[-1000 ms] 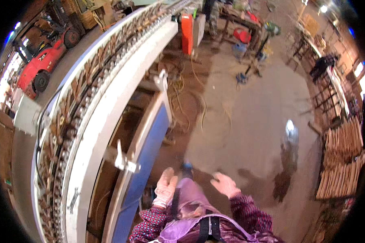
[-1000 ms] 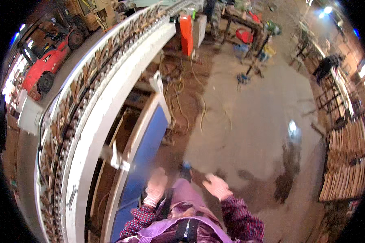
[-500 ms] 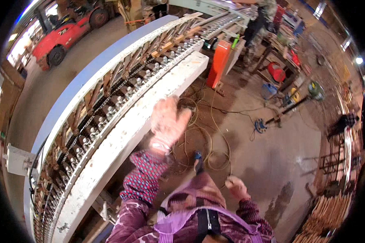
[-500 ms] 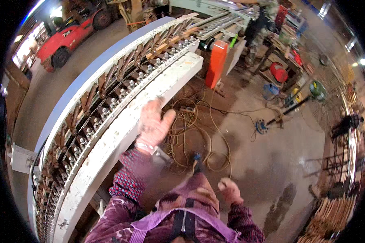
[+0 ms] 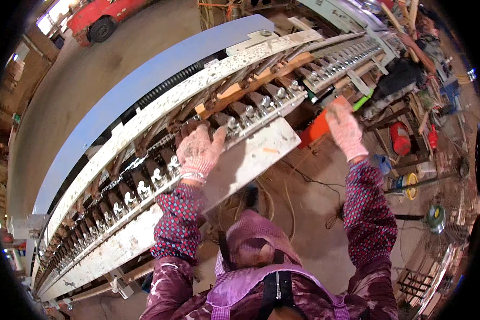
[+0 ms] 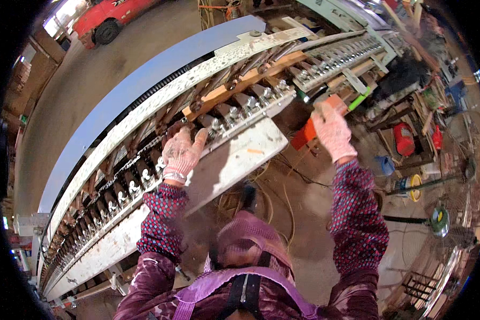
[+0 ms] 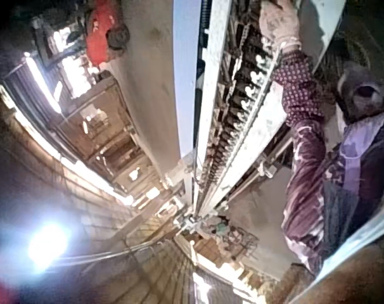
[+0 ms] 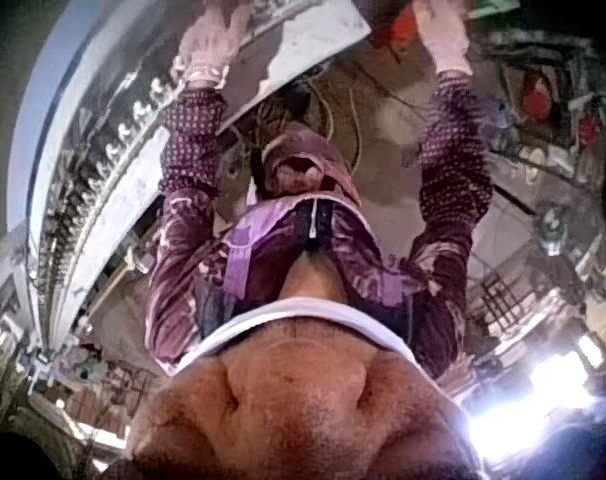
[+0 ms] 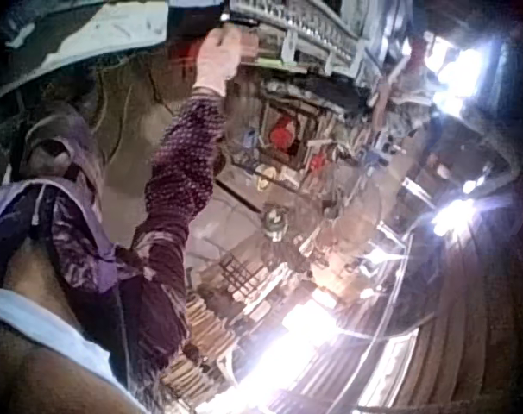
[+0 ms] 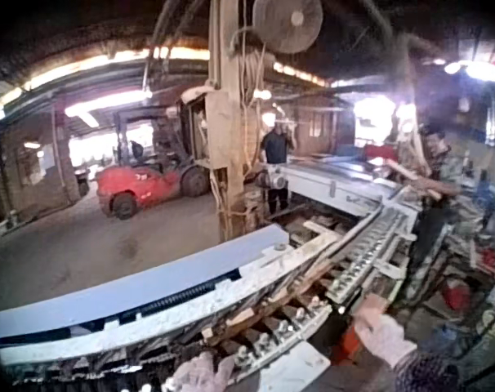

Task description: The person uses a wrench to tighten bolts on a large, curved industrial machine. They repeatedly move along the machine's length, adjusting various fasteners and components. The person also handles a wooden plank, positioning it against the machine's frame.

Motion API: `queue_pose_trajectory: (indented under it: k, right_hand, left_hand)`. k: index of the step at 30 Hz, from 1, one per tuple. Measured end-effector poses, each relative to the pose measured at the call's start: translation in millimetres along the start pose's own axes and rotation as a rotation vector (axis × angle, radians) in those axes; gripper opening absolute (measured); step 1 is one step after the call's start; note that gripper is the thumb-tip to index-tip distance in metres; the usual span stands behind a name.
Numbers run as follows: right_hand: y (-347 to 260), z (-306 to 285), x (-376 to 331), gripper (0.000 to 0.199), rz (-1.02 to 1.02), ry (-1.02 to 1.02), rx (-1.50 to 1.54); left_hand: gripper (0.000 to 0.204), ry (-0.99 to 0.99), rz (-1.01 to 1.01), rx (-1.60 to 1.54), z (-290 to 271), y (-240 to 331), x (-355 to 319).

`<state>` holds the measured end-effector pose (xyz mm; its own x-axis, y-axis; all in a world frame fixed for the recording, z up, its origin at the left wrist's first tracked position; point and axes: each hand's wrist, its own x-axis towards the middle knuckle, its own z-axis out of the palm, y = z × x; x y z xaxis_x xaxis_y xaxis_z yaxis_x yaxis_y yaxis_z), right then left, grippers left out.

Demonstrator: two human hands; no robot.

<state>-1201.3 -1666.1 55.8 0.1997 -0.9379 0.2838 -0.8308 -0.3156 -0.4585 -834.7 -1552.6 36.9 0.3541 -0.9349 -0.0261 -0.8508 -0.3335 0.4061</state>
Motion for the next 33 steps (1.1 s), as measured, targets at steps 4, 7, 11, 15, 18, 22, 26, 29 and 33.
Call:
queue_pose_trajectory:
  k: [4,7,11,15,18,22,26,29,33]
  right_hand:
    - [38,15,107,0.035,-0.073,0.048,-0.119]
    - [58,17,177,0.036,-0.113,0.050,-0.217]
    - [87,49,253,0.042,0.004,-0.104,-0.399]
    - [219,80,313,0.045,-0.292,-0.346,-0.583]
    - [222,97,323,0.044,-0.384,-0.374,-0.664]
    - [126,88,320,0.050,-0.433,-0.728,-1.299]
    - [142,76,316,0.049,-0.346,-0.710,-1.319]
    - [152,89,318,0.049,-0.315,-0.634,-1.233]
    - [158,89,314,0.050,-0.256,-0.589,-1.187]
  left_hand:
    - [0.058,-0.092,-0.191,0.037,6,21,22]
    - [0.044,0.133,-0.130,-0.066,27,17,30]
    - [0.040,0.228,-0.069,0.022,31,16,31]
    - [0.040,0.061,-0.179,-0.095,20,36,42]
    - [0.036,0.184,-0.183,-0.076,28,31,38]
    - [0.034,0.184,-0.272,-0.123,29,28,30]
    - [0.036,0.188,-0.250,-0.160,29,26,35]
    - [0.040,0.164,-0.212,-0.141,28,22,31]
    - [0.047,0.122,-0.226,-0.091,30,28,34]
